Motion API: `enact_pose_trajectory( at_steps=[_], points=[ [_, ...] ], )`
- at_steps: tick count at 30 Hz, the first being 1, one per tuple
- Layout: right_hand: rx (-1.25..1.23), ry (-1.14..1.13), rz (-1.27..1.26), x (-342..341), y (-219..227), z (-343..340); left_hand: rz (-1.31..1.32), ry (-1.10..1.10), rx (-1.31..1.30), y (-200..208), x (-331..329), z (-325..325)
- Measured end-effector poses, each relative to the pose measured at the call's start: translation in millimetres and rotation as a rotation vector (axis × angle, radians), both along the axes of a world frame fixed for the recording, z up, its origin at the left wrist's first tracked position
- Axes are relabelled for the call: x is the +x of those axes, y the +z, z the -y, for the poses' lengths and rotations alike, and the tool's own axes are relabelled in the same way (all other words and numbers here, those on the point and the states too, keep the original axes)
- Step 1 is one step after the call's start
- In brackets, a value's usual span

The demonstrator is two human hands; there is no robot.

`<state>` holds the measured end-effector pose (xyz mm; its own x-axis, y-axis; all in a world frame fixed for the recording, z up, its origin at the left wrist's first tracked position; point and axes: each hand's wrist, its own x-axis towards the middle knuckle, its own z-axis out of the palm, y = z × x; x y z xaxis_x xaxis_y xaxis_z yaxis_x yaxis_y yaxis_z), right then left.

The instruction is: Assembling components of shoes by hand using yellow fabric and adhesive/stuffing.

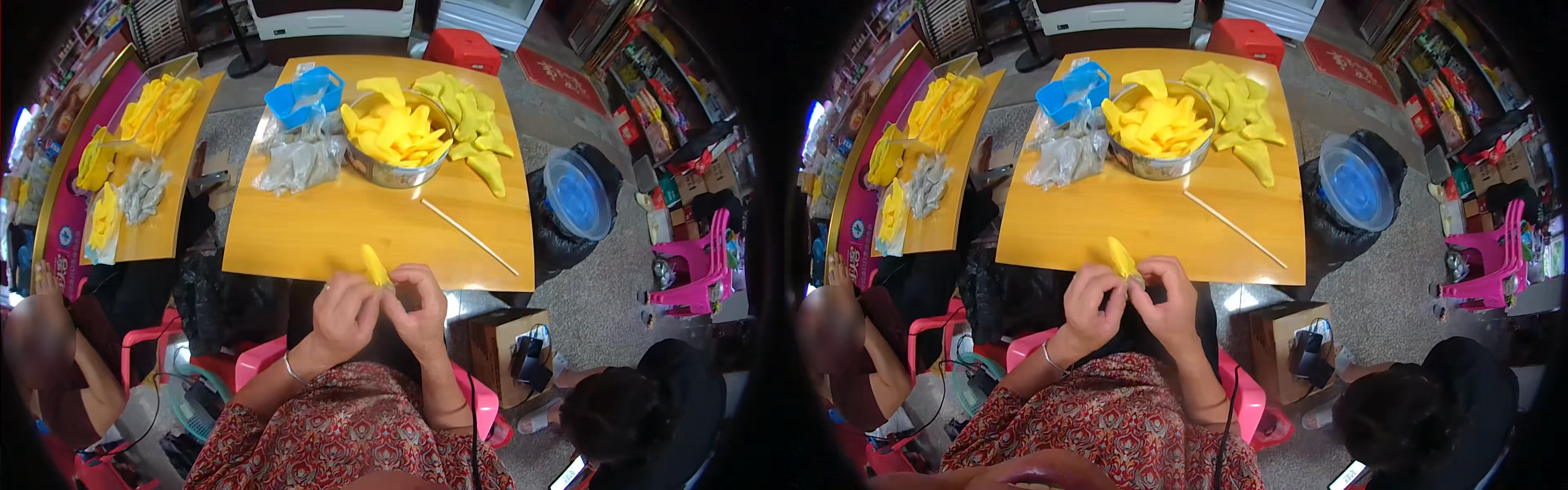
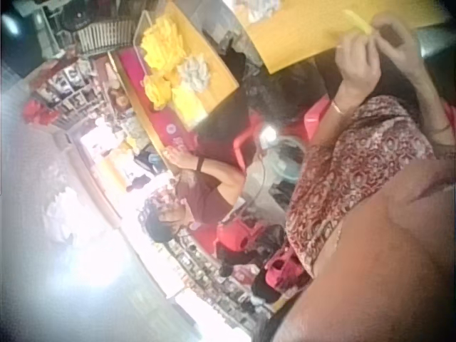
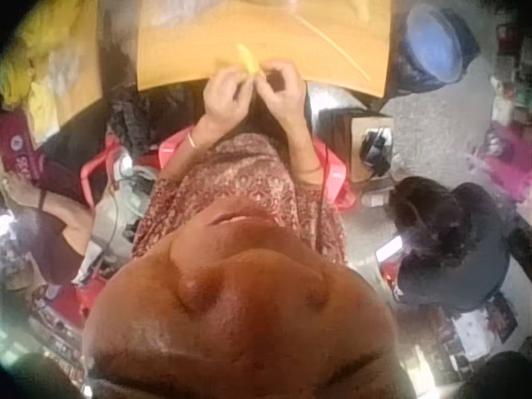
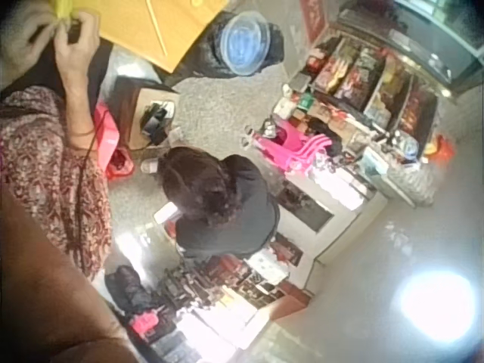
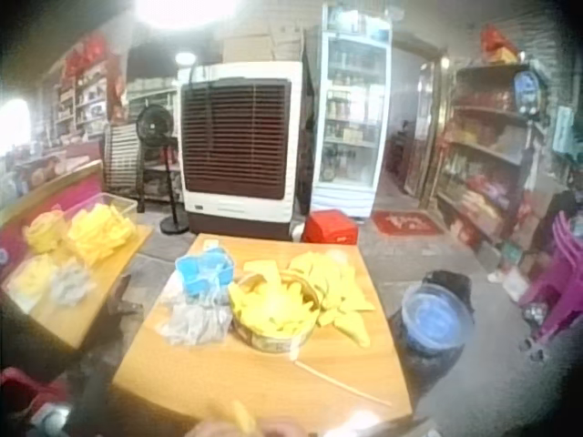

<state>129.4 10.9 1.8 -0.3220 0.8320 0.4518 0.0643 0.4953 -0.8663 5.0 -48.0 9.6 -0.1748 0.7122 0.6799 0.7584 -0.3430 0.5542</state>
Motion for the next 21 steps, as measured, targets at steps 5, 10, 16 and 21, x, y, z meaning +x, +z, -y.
enact_pose_trajectory(
  at_steps=[5,10,16,21],
  points=[
    [-0.25,-0.093,-0.01,-0.4,-11.5,-2.7,-0.064,-0.017,0.019,-6.3,7.1,-4.0],
    [-0.241,-0.118,-0.074,-1.6,-37.5,-10.2,0.157,-0.099,-0.046,-10.0,14.0,-4.0],
    [-0.526,0.024,-0.239,2.7,-17.5,-14.7,0.97,-0.138,-0.436,-4.0,-15.2,-18.0],
    [-0.327,-0.054,-0.253,-8.2,-19.9,-14.0,1.652,-0.6,-0.466,-25.3,-1.3,-15.1]
  ],
)
